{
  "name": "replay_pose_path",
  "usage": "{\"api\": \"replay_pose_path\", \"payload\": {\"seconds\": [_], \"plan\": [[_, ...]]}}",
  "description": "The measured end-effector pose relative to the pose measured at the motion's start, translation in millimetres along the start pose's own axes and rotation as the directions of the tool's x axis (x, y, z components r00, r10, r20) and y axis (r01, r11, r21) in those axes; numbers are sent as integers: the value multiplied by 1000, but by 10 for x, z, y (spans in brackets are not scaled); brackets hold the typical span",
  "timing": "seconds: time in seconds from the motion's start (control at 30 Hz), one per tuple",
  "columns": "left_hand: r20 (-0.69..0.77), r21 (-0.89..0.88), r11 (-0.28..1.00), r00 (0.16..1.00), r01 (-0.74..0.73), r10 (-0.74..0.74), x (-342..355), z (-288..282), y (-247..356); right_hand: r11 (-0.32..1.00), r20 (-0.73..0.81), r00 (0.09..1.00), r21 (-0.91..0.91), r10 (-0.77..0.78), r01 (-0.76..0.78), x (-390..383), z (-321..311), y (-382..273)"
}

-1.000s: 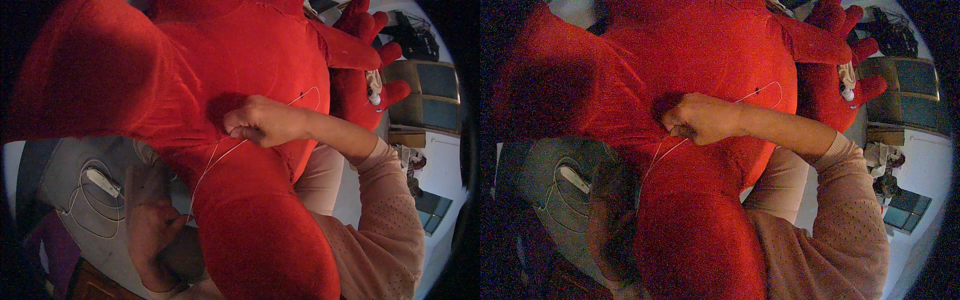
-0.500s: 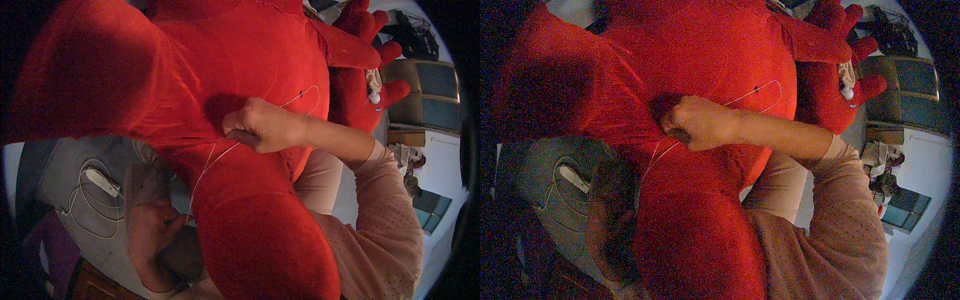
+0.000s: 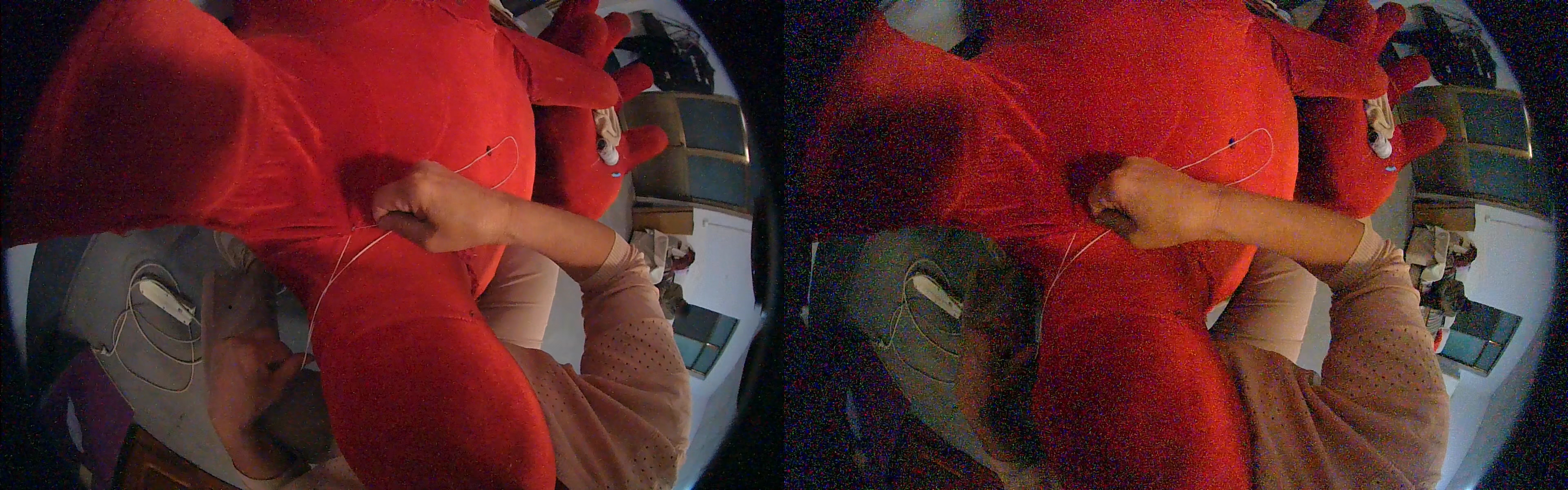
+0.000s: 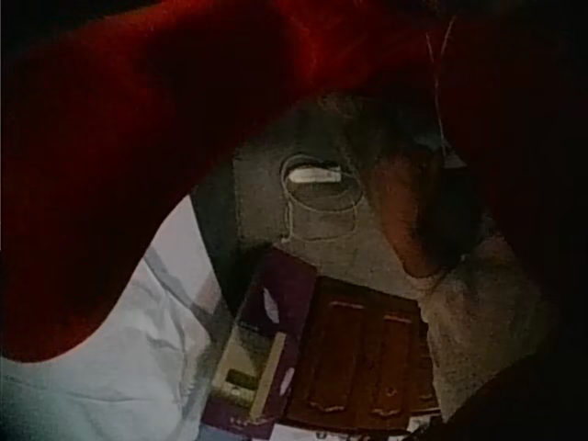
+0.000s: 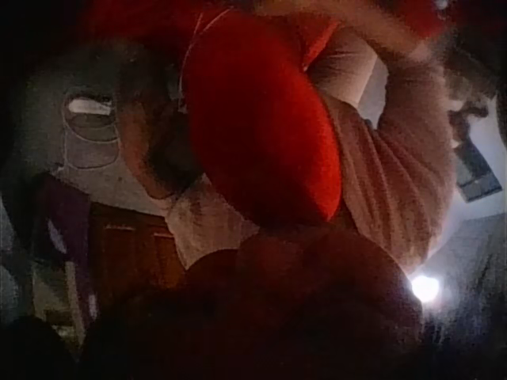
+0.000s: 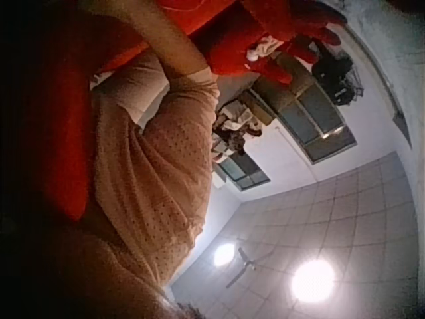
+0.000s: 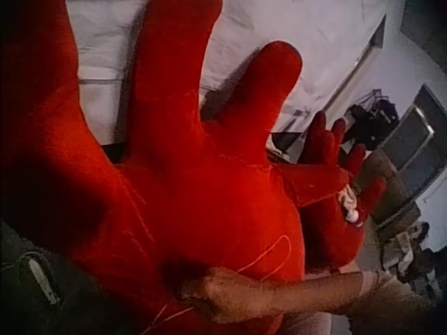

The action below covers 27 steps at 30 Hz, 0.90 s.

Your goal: The person hand-sews a large red plush toy using a needle and white thread. They repeatedly insert the needle through the fabric, pull the thread, and adjust the toy's position to continue stitching along a seam.

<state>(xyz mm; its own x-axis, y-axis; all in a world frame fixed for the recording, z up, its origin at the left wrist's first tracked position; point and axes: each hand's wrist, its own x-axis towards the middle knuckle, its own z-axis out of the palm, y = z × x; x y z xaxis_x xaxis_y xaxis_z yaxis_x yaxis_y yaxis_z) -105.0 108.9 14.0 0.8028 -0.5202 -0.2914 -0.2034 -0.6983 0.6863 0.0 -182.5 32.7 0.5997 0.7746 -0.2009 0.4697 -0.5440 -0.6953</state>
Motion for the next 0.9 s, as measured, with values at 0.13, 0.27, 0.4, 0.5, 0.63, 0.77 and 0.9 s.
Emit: {"api": "replay_pose_path", "payload": {"seconds": [0.13,0.27,0.4,0.5,0.63,0.77,0.9], "plan": [[90,-101,988,990,113,-104,-57,85,-67,1000,-27,1000,-8,4,-4,3,39,11],[89,-130,986,991,108,-97,-105,115,-85,1000,-7,1000,-14,21,-21,22,60,16],[83,-135,986,993,98,-88,-134,124,-93,999,-49,999,35,-3,5,54,132,66],[74,-137,986,994,91,-82,-131,128,-95,991,-69,998,136,-3,12,23,108,54],[61,-136,986,995,91,-83,-102,140,-98,983,-85,996,184,12,4,-9,115,51],[81,-133,985,992,110,-100,-105,149,-108,979,-90,996,200,-15,33,-40,138,124],[83,-97,992,994,83,-75,-95,141,-113,977,-74,997,214,-2,17,-61,153,177]]}}
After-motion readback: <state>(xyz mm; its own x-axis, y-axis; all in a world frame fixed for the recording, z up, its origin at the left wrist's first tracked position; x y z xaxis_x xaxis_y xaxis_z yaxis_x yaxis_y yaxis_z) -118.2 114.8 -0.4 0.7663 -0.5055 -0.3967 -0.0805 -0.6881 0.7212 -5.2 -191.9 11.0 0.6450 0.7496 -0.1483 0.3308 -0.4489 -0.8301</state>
